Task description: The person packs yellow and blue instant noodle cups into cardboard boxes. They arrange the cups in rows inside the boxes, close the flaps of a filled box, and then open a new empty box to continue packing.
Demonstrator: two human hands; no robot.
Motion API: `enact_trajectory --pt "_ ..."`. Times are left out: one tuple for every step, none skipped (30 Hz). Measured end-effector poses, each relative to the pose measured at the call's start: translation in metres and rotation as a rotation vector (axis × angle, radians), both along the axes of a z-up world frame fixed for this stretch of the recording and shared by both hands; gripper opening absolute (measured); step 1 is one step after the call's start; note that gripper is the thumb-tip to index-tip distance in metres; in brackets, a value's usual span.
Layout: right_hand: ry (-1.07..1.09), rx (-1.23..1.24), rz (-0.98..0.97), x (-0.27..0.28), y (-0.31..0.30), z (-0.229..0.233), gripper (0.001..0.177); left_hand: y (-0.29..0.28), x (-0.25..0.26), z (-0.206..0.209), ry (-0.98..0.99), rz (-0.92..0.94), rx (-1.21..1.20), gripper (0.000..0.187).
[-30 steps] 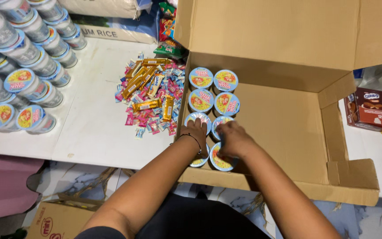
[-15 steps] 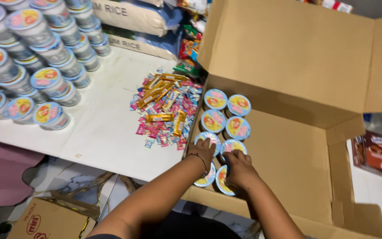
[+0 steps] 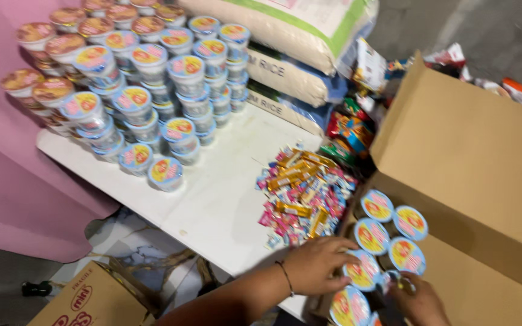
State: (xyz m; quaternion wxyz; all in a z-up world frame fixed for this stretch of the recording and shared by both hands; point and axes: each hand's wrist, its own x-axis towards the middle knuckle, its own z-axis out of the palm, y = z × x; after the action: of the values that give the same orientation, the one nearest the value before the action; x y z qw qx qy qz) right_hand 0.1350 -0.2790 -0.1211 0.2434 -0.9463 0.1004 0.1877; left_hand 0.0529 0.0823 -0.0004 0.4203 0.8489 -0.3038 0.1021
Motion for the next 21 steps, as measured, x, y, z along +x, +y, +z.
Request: enact_trajectory --pt "0.034 -0.031 -0.153 0.010 0.006 0.013 0.060 0.027 0.005 0.007 0.013 0.068 -0.016 0.040" --pt "-0.188 -0.060 -0.034 0.020 0.024 0.022 0.059 0.054 0.010 0.014 0.026 0.135 -0.034 0.038" --pt "-0.411 -0.087 0.086 0.030 0.042 0.037 0.058 0.084 0.014 0.020 0.014 0.196 -0.064 0.039" --pt "-0.636 -0.114 0.201 0.037 0.064 0.053 0.058 0.114 0.020 0.025 -0.001 0.252 -0.095 0.040" --pt "-0.646 -0.051 0.199 0.041 0.092 0.068 0.058 0.143 0.024 0.030 0.013 0.327 -0.094 0.043" --pt "-0.654 0.015 0.194 0.045 0.126 0.081 0.058 0.170 0.027 0.035 0.029 0.401 -0.090 0.046" --pt "-0.661 0.081 0.189 0.051 0.161 0.094 0.058 0.197 0.031 0.039 -0.019 0.460 -0.122 0.047" --pt "-0.765 0.105 0.275 0.061 0.199 0.107 0.058 0.221 0.036 0.043 -0.068 0.513 -0.154 0.047" --pt "-0.868 0.129 0.361 0.068 0.236 0.121 0.059 0.243 0.039 0.047 -0.104 0.581 -0.153 0.048" --pt "-0.872 0.172 0.387 0.070 0.271 0.134 0.057 0.266 0.044 0.051 -0.149 0.646 -0.147 0.050" --pt "-0.875 0.214 0.414 0.070 0.307 0.144 0.056 0.287 0.049 0.055 -0.195 0.711 -0.142 0.051" --pt "-0.857 0.246 0.457 0.072 0.339 0.156 0.056 0.308 0.055 0.059 -0.214 0.756 -0.152 0.055" --pt "-0.838 0.278 0.501 0.076 0.370 0.167 0.056 0.328 0.062 0.063 -0.234 0.801 -0.164 0.058" --pt "-0.844 0.282 0.520 0.081 0.400 0.176 0.060 0.345 0.067 0.063 -0.244 0.847 -0.176 0.062" --pt "-0.851 0.286 0.539 0.087 0.428 0.183 0.064 0.364 0.075 0.065 -0.277 0.879 -0.145 0.065" --pt "-0.760 0.351 0.498 0.094 0.454 0.189 0.066 0.382 0.084 0.066 -0.305 0.911 -0.116 0.067" --pt "-0.668 0.415 0.456 0.101 0.479 0.193 0.069 0.398 0.094 0.067 -0.332 0.942 -0.087 0.070" --pt "-0.707 0.449 0.491 0.108 0.501 0.195 0.073 0.412 0.103 0.067 -0.309 0.974 -0.084 0.072" --pt "-0.747 0.484 0.525 0.116 0.523 0.196 0.077 0.426 0.112 0.067 -0.287 1.005 -0.081 0.074" --pt "-0.780 0.481 0.548 0.124 0.545 0.197 0.080 0.437 0.122 0.068 -0.264 1.040 -0.079 0.077" --pt "-0.812 0.478 0.570 0.132 0.565 0.197 0.083 0.448 0.132 0.069 -0.233 1.064 -0.069 0.080"
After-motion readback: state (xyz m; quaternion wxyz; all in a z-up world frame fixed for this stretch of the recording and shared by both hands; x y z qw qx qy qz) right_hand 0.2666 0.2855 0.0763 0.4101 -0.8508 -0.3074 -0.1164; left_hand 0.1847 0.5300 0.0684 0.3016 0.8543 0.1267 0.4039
